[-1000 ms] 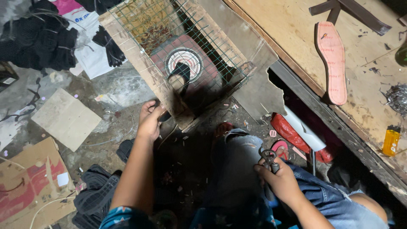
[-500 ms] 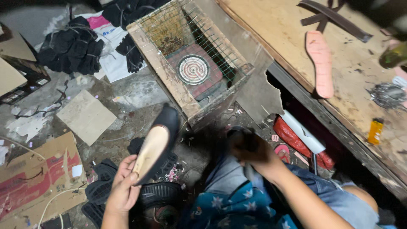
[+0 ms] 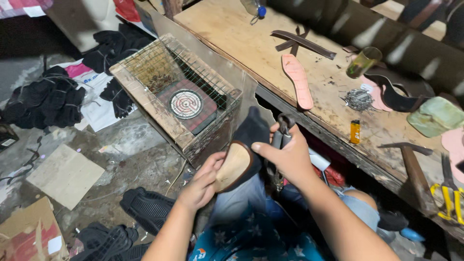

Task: The person fits a black shoe upper over a wooden last, presses an insole board into place, and uses pincers and a hammer to pull and tack the upper edges onto the last. They turn the shoe repeatedly while working the toe and sides, then handle the finished shoe at the end.

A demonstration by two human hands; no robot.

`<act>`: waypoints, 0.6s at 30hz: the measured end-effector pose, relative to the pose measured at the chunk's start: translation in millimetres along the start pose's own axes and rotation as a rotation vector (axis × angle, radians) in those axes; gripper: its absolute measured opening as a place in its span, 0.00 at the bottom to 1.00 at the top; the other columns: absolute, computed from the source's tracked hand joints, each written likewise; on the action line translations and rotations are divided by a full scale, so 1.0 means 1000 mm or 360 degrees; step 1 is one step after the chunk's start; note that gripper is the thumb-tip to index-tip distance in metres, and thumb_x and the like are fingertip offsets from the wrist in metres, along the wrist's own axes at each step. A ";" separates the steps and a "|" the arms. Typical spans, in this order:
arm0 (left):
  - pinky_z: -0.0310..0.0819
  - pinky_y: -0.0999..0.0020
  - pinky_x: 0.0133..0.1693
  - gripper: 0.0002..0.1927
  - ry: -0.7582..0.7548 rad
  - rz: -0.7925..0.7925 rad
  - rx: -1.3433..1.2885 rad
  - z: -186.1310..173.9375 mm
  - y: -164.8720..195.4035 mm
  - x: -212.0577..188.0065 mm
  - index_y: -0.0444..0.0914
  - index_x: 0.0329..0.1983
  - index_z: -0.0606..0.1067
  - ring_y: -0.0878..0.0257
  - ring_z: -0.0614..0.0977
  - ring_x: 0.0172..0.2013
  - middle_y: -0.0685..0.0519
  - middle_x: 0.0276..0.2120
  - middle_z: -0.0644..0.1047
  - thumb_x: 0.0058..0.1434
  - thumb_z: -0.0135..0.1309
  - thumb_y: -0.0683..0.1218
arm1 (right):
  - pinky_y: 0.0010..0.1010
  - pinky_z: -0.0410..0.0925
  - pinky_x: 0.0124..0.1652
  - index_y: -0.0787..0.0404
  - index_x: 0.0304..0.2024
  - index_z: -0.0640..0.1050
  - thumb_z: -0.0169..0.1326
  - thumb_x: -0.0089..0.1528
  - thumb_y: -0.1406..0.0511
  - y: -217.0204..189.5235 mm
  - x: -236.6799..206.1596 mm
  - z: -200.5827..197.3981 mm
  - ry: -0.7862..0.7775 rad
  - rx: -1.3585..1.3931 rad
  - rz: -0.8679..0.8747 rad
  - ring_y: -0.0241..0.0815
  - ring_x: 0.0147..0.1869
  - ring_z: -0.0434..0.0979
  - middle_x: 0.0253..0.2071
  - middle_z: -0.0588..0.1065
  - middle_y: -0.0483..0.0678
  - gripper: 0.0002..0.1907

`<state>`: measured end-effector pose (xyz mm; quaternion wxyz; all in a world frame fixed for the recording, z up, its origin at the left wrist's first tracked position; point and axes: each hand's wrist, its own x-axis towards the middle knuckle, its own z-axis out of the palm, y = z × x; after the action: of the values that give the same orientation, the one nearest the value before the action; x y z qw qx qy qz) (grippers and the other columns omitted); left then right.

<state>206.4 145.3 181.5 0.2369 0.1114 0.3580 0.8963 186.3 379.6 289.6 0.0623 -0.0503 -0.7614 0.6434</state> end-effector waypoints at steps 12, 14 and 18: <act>0.72 0.65 0.57 0.31 0.0893 0.0670 0.1685 0.117 0.038 -0.013 0.33 0.68 0.65 0.58 0.78 0.51 0.44 0.55 0.73 0.63 0.58 0.44 | 0.28 0.70 0.48 0.63 0.47 0.71 0.69 0.50 0.63 -0.021 -0.068 0.023 -0.0552 -0.0147 -0.0019 0.33 0.44 0.73 0.37 0.74 0.42 0.27; 0.67 0.64 0.60 0.30 0.0824 0.0778 0.1694 0.105 0.053 -0.008 0.31 0.67 0.66 0.59 0.75 0.58 0.43 0.59 0.74 0.62 0.58 0.40 | 0.27 0.69 0.47 0.62 0.52 0.71 0.69 0.47 0.65 -0.023 -0.062 0.012 -0.0665 -0.0077 0.0041 0.33 0.44 0.73 0.39 0.73 0.41 0.32; 0.73 0.68 0.56 0.25 0.0538 0.0610 0.0962 0.082 0.062 0.002 0.35 0.63 0.68 0.64 0.79 0.52 0.47 0.52 0.78 0.63 0.57 0.40 | 0.30 0.68 0.42 0.64 0.59 0.73 0.61 0.55 0.67 -0.022 -0.062 -0.019 -0.0857 0.0242 0.0216 0.36 0.39 0.71 0.37 0.72 0.43 0.29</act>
<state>213.8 155.2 283.4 -0.0405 0.0918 0.6124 0.7842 250.2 384.3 312.9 -0.1816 0.0762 -0.6950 0.6915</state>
